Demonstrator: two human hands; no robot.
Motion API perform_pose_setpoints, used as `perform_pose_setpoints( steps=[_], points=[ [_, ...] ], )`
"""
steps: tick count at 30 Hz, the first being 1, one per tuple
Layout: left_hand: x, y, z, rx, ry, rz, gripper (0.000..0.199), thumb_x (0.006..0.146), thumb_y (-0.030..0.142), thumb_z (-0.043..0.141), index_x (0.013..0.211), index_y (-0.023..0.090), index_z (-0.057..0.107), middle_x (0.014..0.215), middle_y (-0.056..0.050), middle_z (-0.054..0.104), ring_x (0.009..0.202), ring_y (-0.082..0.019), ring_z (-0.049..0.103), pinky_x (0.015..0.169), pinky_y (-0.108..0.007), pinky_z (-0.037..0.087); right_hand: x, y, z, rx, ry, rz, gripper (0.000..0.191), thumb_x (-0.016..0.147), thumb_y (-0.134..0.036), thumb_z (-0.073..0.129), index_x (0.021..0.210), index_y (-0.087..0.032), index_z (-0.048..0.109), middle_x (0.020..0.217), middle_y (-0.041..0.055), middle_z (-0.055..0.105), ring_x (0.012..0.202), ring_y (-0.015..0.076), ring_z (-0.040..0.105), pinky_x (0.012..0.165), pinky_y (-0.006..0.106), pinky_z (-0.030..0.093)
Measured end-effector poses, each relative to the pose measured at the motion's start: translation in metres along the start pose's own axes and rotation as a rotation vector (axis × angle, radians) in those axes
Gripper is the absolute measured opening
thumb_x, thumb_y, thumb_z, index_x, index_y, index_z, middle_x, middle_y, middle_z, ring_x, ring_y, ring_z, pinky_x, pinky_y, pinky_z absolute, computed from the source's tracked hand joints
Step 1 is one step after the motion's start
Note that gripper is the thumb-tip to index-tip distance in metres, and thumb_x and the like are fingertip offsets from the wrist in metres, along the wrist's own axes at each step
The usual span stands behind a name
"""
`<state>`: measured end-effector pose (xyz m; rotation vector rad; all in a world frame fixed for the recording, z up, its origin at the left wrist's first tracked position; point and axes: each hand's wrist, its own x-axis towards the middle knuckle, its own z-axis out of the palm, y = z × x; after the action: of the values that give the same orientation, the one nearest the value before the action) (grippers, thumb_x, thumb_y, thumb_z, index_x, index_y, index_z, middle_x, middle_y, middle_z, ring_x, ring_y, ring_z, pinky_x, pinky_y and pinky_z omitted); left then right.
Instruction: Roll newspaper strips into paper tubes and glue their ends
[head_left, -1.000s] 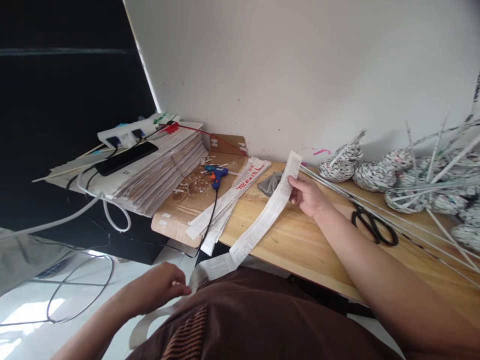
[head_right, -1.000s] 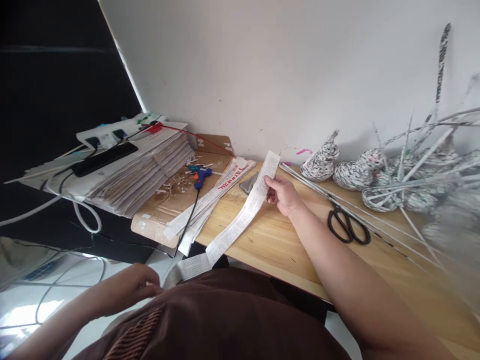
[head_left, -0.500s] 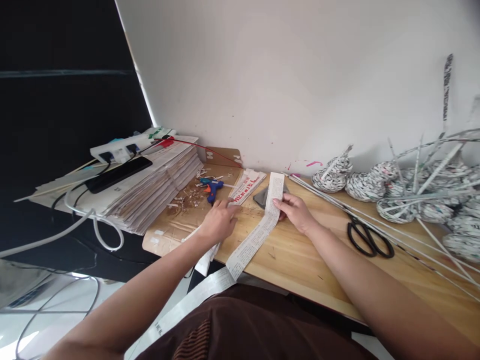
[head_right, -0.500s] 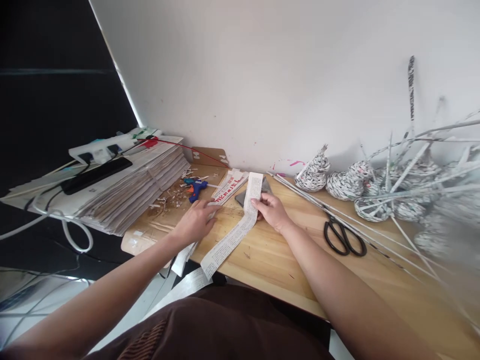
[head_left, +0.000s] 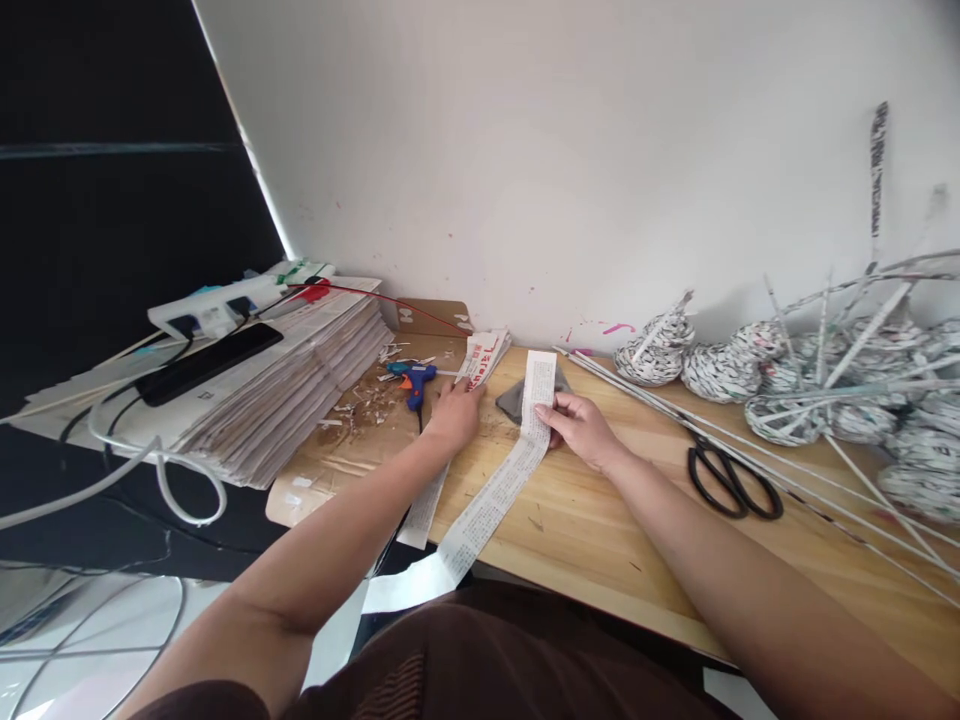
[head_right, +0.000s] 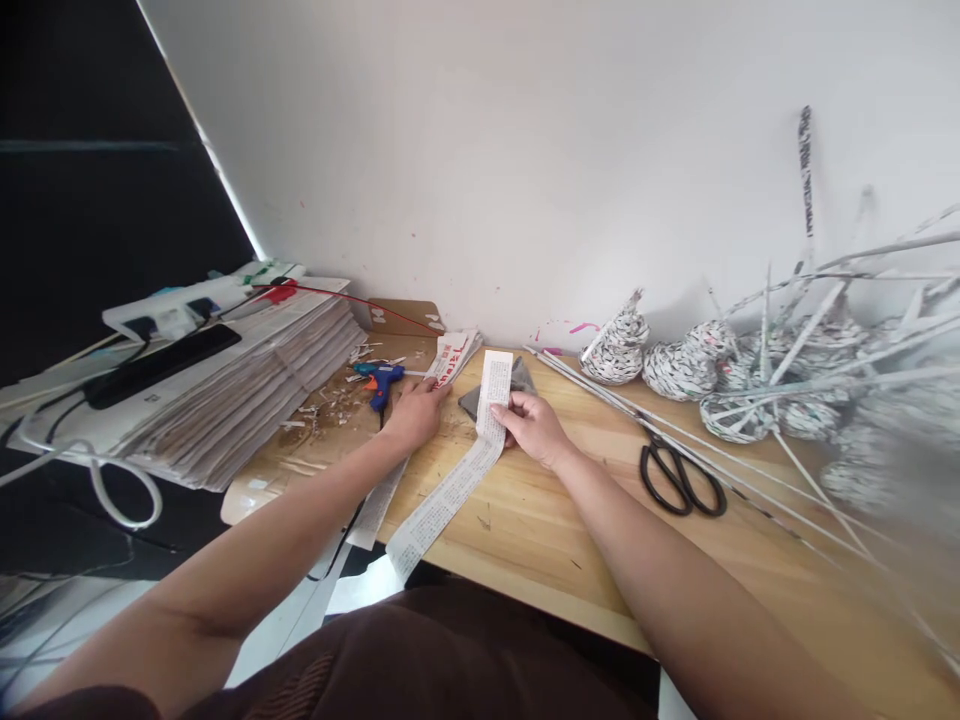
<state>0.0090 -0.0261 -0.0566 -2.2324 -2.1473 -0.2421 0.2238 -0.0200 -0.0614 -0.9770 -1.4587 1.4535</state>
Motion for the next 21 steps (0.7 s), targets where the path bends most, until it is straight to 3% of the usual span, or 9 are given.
perform_pose_setpoints(
  steps=[4,7,10,13,14,16,19,21],
  points=[
    [0.002,0.003,-0.003,-0.015,0.004,-0.016,0.051,0.084,0.011,0.043,0.131,0.026,0.058,0.142,-0.012,0.048,0.121,-0.034,0.045,0.094,-0.052,0.040,-0.001,-0.002,0.000,0.002,0.007,-0.005,0.025,0.071,-0.042,0.074,0.078,-0.018,0.069,0.061,0.0005,0.066,0.047,0.0124,0.059,0.040,0.021,0.048],
    [-0.004,0.006,-0.012,-0.094,0.090,0.012,0.037,0.087,0.024,0.050,0.120,0.026,0.066,0.140,-0.012,0.051,0.127,-0.036,0.042,0.098,-0.055,0.036,-0.002,-0.005,0.001,-0.010,0.002,-0.022,0.027,0.071,-0.044,0.074,0.077,-0.018,0.069,0.058,0.0002,0.064,0.042,0.0109,0.055,0.035,0.020,0.043],
    [-0.010,0.016,-0.026,-0.538,0.157,0.081,0.030,0.089,0.037,0.051,0.099,0.020,0.074,0.119,-0.011,0.066,0.118,-0.029,0.053,0.099,-0.046,0.040,-0.004,-0.009,0.003,-0.032,0.001,-0.038,0.029,0.072,-0.046,0.073,0.071,-0.018,0.066,0.055,0.0000,0.062,0.039,0.0105,0.052,0.033,0.020,0.040],
    [-0.013,0.032,-0.038,-1.168,-0.057,-0.024,0.039,0.089,0.046,0.049,0.102,0.016,0.071,0.101,-0.010,0.071,0.096,-0.023,0.064,0.072,-0.031,0.053,-0.007,-0.012,0.008,-0.069,0.023,-0.060,0.033,0.072,-0.050,0.072,0.066,-0.019,0.061,0.052,-0.0002,0.059,0.037,0.0111,0.050,0.032,0.022,0.039],
    [-0.013,0.037,-0.041,-1.319,-0.142,-0.042,0.042,0.087,0.048,0.052,0.106,0.015,0.069,0.101,-0.010,0.071,0.092,-0.022,0.065,0.063,-0.027,0.052,-0.008,-0.012,0.010,-0.082,0.025,-0.069,0.035,0.072,-0.051,0.072,0.065,-0.020,0.060,0.051,-0.0004,0.059,0.037,0.0116,0.050,0.032,0.023,0.040],
    [-0.013,0.044,-0.046,-1.478,-0.205,-0.054,0.044,0.079,0.050,0.064,0.104,0.014,0.068,0.095,-0.008,0.070,0.078,-0.017,0.064,0.052,-0.021,0.049,-0.011,-0.013,0.012,-0.113,-0.003,-0.080,0.036,0.073,-0.054,0.070,0.065,-0.021,0.058,0.052,-0.0006,0.058,0.038,0.0132,0.052,0.034,0.025,0.041],
    [-0.012,0.046,-0.052,-1.588,-0.150,-0.105,0.037,0.070,0.044,0.075,0.087,0.012,0.066,0.079,-0.004,0.066,0.063,-0.010,0.059,0.050,-0.019,0.051,-0.011,-0.013,0.011,-0.249,-0.029,-0.177,0.039,0.083,-0.057,0.057,0.068,-0.021,0.059,0.062,0.0027,0.064,0.053,0.0184,0.061,0.049,0.031,0.049],
    [-0.012,0.043,-0.061,-1.684,-0.122,-0.163,0.031,0.074,0.039,0.074,0.081,0.012,0.061,0.073,-0.003,0.064,0.063,-0.010,0.061,0.059,-0.024,0.056,-0.010,-0.013,0.007,-0.440,0.007,-0.343,0.039,0.092,-0.052,0.045,0.081,-0.021,0.066,0.085,0.0067,0.071,0.082,0.0236,0.066,0.075,0.037,0.051]
  ],
)
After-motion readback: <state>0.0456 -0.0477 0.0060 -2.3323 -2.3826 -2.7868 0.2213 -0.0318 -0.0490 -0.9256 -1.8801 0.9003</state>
